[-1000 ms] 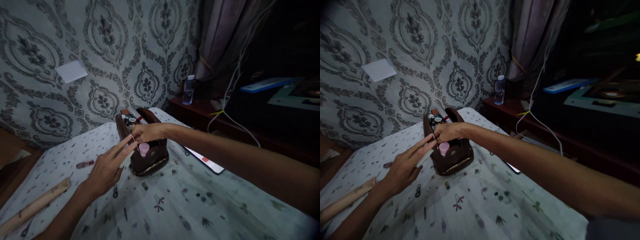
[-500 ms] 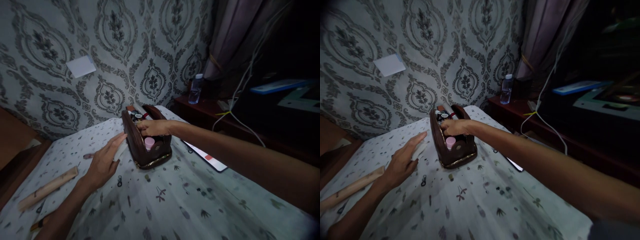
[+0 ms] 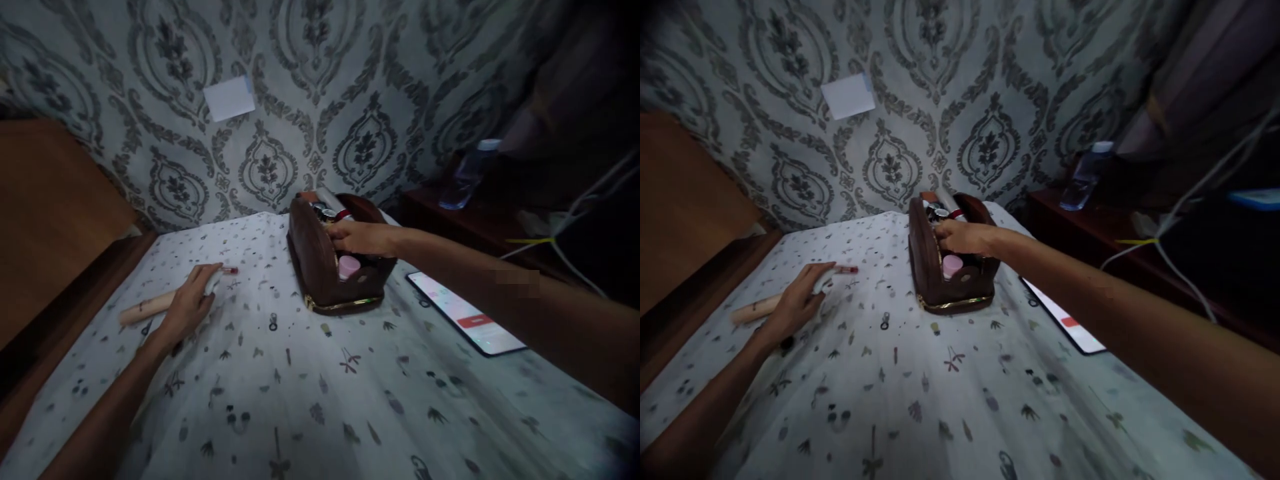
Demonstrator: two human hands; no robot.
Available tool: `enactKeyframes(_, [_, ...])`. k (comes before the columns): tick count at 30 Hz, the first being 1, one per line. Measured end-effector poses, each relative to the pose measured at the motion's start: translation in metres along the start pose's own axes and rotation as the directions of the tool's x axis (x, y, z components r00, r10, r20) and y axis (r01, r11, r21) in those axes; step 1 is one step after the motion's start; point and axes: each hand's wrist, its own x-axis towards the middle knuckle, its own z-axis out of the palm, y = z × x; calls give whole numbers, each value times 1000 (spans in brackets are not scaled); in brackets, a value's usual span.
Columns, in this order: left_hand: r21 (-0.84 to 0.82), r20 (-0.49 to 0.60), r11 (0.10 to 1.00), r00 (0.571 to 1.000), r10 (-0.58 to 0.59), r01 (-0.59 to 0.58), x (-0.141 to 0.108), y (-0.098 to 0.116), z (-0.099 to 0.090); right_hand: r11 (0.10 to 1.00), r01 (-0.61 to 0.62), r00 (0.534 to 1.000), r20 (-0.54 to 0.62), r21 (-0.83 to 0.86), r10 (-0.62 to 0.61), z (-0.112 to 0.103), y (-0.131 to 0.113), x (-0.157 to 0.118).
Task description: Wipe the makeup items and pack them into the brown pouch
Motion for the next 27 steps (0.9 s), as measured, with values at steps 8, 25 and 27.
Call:
enactKeyframes(8, [-107, -119, 891, 884, -451, 440, 4, -62, -6, 992, -85, 965, 255, 92, 59, -3, 3, 4])
enactKeyframes(25, [160, 343, 986, 939, -14, -44, 55, -69, 42, 999, 8, 995, -101, 45, -3, -23, -15, -24])
enactKeyframes(27, [145, 266, 989, 964, -22, -17, 49, -63, 36, 993, 120, 945, -304, -18, -120, -20, -32, -37])
